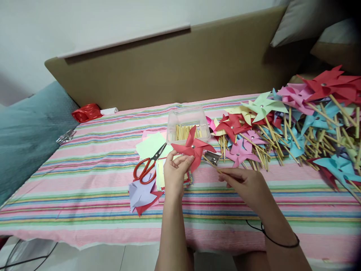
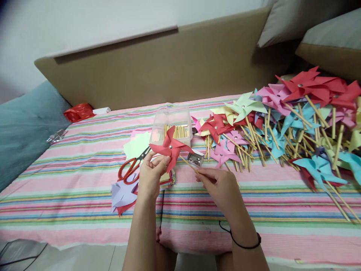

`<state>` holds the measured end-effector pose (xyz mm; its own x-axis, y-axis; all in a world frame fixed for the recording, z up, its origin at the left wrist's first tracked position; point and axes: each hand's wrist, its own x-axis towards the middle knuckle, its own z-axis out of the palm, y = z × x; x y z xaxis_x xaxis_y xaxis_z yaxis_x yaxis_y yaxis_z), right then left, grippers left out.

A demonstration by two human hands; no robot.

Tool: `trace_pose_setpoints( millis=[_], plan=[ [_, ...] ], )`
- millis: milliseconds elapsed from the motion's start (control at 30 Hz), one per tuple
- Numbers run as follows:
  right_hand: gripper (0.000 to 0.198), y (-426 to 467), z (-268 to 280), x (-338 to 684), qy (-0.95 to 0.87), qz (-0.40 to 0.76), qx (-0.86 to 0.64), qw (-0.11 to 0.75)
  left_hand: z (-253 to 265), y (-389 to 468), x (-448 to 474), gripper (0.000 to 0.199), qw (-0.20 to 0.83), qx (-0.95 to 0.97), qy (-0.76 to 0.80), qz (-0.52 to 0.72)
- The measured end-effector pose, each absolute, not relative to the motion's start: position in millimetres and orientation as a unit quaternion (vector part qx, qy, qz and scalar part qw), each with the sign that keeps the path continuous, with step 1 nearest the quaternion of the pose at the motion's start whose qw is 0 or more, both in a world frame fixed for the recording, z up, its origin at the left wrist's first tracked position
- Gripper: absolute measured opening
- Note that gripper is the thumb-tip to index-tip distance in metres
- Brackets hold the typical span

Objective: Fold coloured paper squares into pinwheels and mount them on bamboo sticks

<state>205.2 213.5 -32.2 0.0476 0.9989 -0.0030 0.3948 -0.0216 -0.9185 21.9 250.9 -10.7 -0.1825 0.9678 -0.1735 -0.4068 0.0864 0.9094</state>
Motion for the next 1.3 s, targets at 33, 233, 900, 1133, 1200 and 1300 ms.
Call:
trace_pose_setpoints(
  millis=[33, 233, 900, 1133, 1200, 1300],
  plan=[
    [0.029, 213.1, -31.8, 204.8, -0.574, 0.372, -0.608, 0.403, -11.0, 250.5, 22.3, 0.051, 0.569, 0.302, 0.473, 0.600],
    [0.021, 213.6, -30.9, 200.6, -0.585, 0.341, -0.608, 0.415, -11.6, 249.8, 32.2, 0.042, 0.600, 0.295, 0.484, 0.565],
    [0.026, 213.9, -28.3, 194.8, -0.518, 0.329, -0.629, 0.477, -16.7, 250.3, 46.4, 0.060, 0.613, 0.276, 0.452, 0.586],
    [0.024, 215.6, -29.0, 177.8, -0.535, 0.377, -0.573, 0.493, -29.5, 253.6, 66.8, 0.026, 0.615, 0.324, 0.448, 0.562],
    [0.022, 216.1, -28.3, 175.9, -0.541, 0.375, -0.575, 0.486, -27.8, 254.3, 66.4, 0.025, 0.600, 0.312, 0.451, 0.582],
    [0.022, 216.3, -27.7, 177.3, -0.546, 0.367, -0.584, 0.475, -22.5, 254.1, 63.0, 0.024, 0.593, 0.315, 0.451, 0.589]
  ],
)
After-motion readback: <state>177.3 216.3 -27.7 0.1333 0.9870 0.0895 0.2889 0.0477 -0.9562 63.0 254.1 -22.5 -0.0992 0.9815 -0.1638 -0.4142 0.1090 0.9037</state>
